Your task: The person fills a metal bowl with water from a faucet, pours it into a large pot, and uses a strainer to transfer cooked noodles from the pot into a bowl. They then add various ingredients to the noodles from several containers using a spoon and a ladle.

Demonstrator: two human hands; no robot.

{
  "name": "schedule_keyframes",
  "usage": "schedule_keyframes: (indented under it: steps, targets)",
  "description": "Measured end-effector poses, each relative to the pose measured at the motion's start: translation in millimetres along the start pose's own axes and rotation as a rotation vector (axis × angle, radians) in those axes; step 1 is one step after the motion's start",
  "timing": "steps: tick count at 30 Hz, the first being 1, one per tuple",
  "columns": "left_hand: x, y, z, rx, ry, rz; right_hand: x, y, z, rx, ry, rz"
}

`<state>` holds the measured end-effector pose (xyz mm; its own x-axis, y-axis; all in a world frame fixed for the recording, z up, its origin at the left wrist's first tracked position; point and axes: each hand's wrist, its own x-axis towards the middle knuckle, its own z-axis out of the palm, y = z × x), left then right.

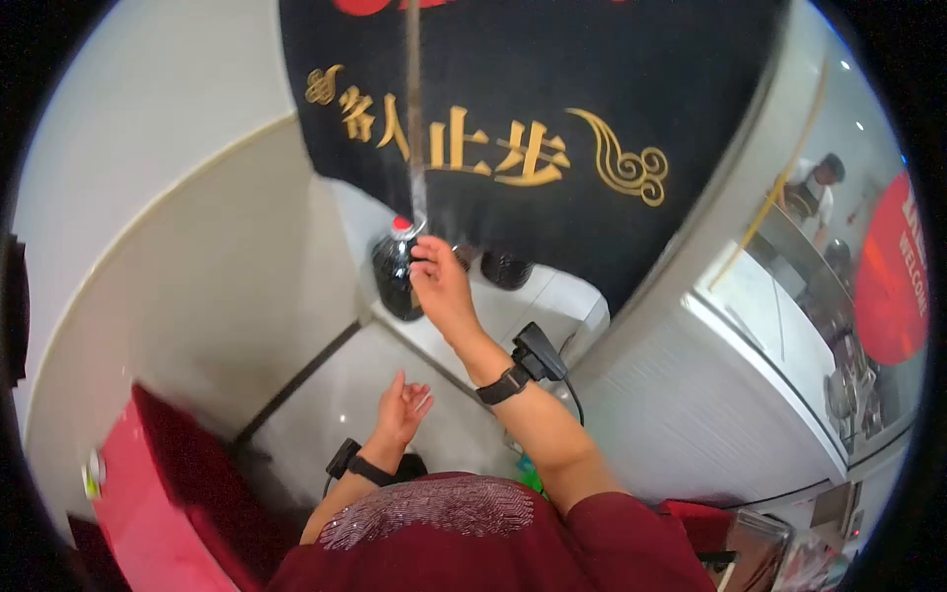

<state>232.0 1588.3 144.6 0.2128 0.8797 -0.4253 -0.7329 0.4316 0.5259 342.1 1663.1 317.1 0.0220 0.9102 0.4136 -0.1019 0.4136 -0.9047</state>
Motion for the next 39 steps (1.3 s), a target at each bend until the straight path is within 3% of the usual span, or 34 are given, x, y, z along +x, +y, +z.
schedule_keyframes:
  steps: [5, 7, 8, 9, 10, 12, 13, 14, 15, 17, 20, 23, 25, 27, 29, 31, 33, 34, 39]
  targets:
    - [126.1, 68.2, 52.8, 0.127, -0.084, -0.073, 139.9, 19.4, -39.4, 0.024, 0.099, 0.169]
    - [163.2, 77.9, 88.2, 0.142, -0.065, -0.217, 190.5, 24.9, -96.7, -0.068, 0.257, 0.076]
    - [182.9, 76.4, 101.1, 0.178, -0.1, -0.263, 208.3, 19.6, -127.5, -0.253, 0.482, -0.006]
    - [202.1, 76.2, 114.7, 0.211, -0.118, -0.296, 224.0, -4.6, -151.6, -0.292, 0.772, 0.053]
    - [229.0, 61.1, 110.2, 0.228, -0.13, -0.333, 228.1, -7.5, -179.1, -0.319, 1.123, 0.314]
    - [276.0, 44.3, 117.2, 0.256, -0.173, -0.395, 226.3, -22.0, -195.9, -0.339, 1.362, -0.081]
    - [292.5, 44.7, 140.9, 0.269, -0.202, -0.408, 239.0, -3.3, -279.0, -0.122, 1.19, -0.74]
    - [312.0, 45.7, 162.2, 0.346, -0.213, -0.414, 255.5, -27.6, -269.2, -0.147, 1.184, -0.811]
    - [334.5, 42.2, 178.4, 0.354, -0.227, -0.427, 279.7, -63.0, -222.3, -0.282, 1.587, -0.384]
    - [382.3, 29.9, 214.3, 0.34, -0.253, -0.51, 298.8, -52.8, -278.9, -0.317, 1.147, -0.861]
    - [428.6, 26.3, 295.2, 0.346, -0.351, -0.547, 319.2, -91.8, -341.5, -0.474, 1.091, -0.923]
    - [465.8, 14.0, 367.1, 0.365, -0.381, -0.618, 328.5, -157.0, -353.9, -1.344, 1.721, -0.739]
    - [482.9, 5.0, 401.0, 0.425, -0.442, -0.65, 305.9, -199.8, -386.5, -0.524, 1.425, -1.435]
    - [499.7, -7.3, 425.0, 0.488, -0.47, -0.7, 319.9, -206.5, -375.4, -0.723, 1.126, -1.425]
    - [512.5, -19.5, 457.7, 0.589, -0.483, -0.786, 356.0, -218.7, -361.8, -0.848, 0.61, -1.22]
    - [536.2, -38.5, 486.6, 0.635, -0.524, -0.811, 413.9, -224.2, -352.2, -1.012, 1.068, -1.68]
    - [553.9, -50.2, 522.6, 0.637, -0.648, -0.851, 403.6, -270.6, -340.6, -1.317, 0.363, -0.986]
    - [563.3, -58.6, 536.8, 0.667, -0.67, -0.854, 408.7, -276.9, -341.7, -1.443, 0.304, -0.909]
    - [586.1, -122.4, 598.5, 0.771, -0.815, -1.023, 448.7, -270.3, -387.7, -1.664, 0.427, -0.943]
